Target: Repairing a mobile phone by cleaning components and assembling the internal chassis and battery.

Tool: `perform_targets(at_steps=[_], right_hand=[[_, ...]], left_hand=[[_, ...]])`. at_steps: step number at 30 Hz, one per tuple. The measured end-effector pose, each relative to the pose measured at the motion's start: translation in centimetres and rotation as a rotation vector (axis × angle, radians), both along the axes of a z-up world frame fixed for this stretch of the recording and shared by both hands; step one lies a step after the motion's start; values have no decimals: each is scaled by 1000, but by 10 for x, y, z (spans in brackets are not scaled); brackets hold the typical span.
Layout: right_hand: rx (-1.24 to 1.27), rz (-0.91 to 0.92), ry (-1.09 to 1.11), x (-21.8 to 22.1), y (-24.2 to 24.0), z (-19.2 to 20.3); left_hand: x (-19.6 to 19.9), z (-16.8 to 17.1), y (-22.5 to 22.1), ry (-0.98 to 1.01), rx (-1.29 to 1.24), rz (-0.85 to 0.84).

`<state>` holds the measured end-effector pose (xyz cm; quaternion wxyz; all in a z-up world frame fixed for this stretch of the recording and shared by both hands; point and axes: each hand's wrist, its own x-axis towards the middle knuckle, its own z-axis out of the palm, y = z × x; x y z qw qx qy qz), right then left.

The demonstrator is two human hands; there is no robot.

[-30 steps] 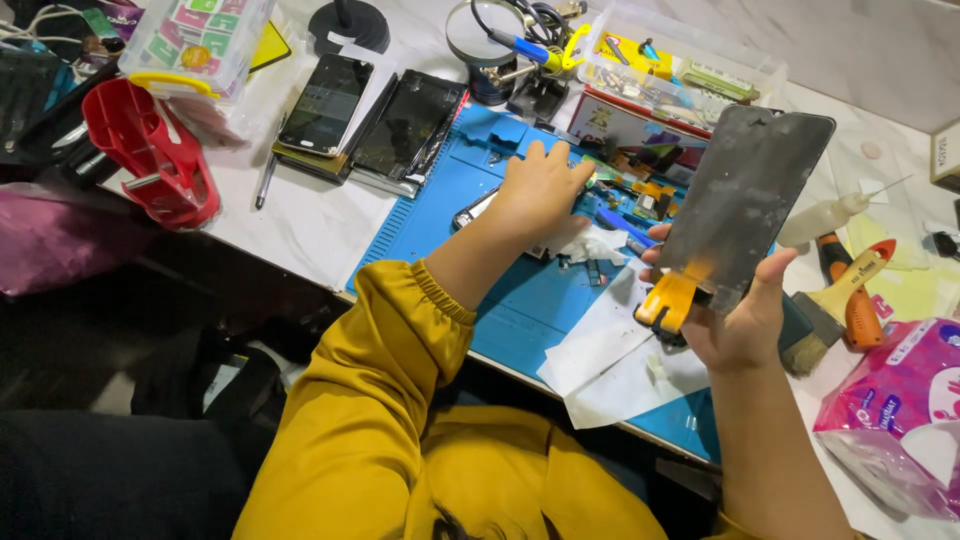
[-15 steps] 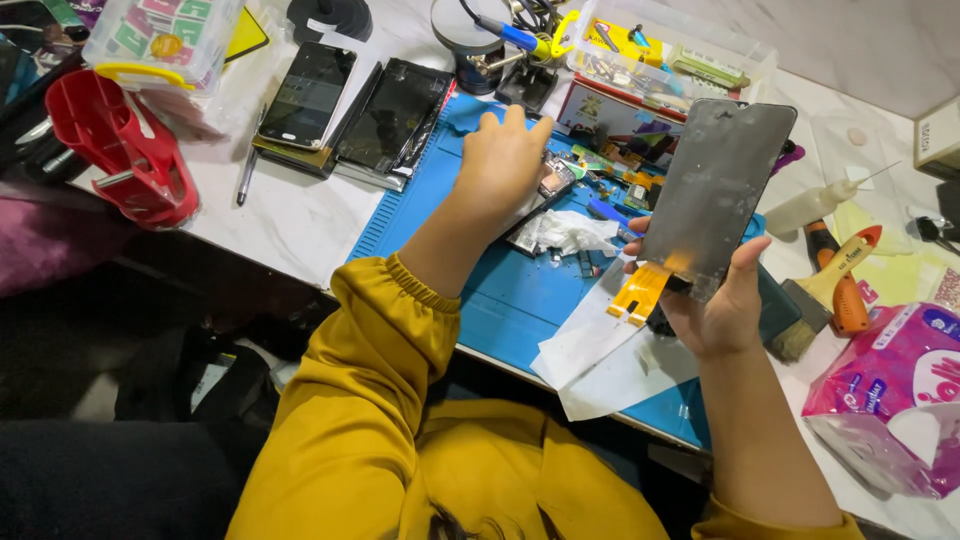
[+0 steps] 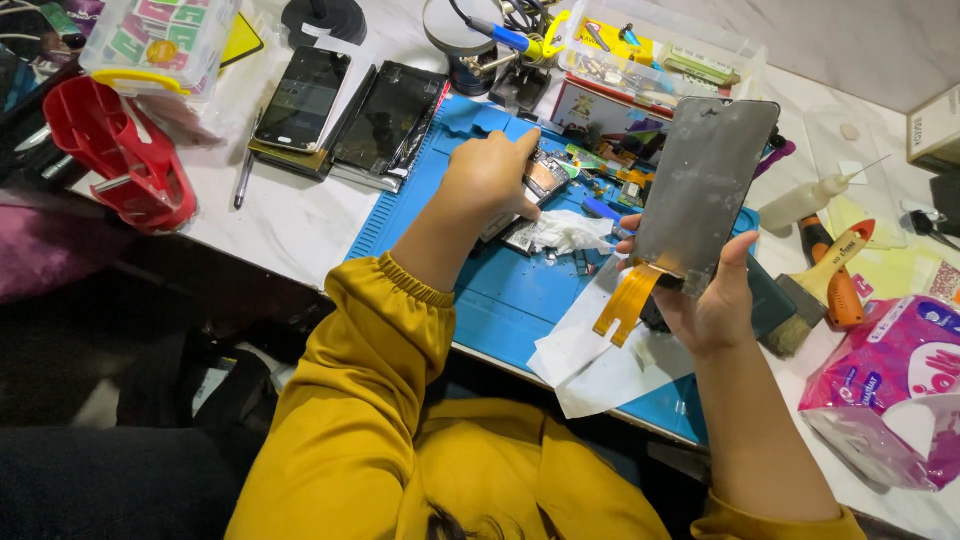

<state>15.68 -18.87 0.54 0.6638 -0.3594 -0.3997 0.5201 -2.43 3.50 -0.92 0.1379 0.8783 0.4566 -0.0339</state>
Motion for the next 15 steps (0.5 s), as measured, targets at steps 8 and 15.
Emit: perform_targets(at_steps=[8,15], right_hand=[[7,12,-18,2,1,0],[26,-67,91,-6,-2,9]], left_hand=[[-6,15,-14,-101,2,-14],[-8,34,-18,-649,-251,-269]])
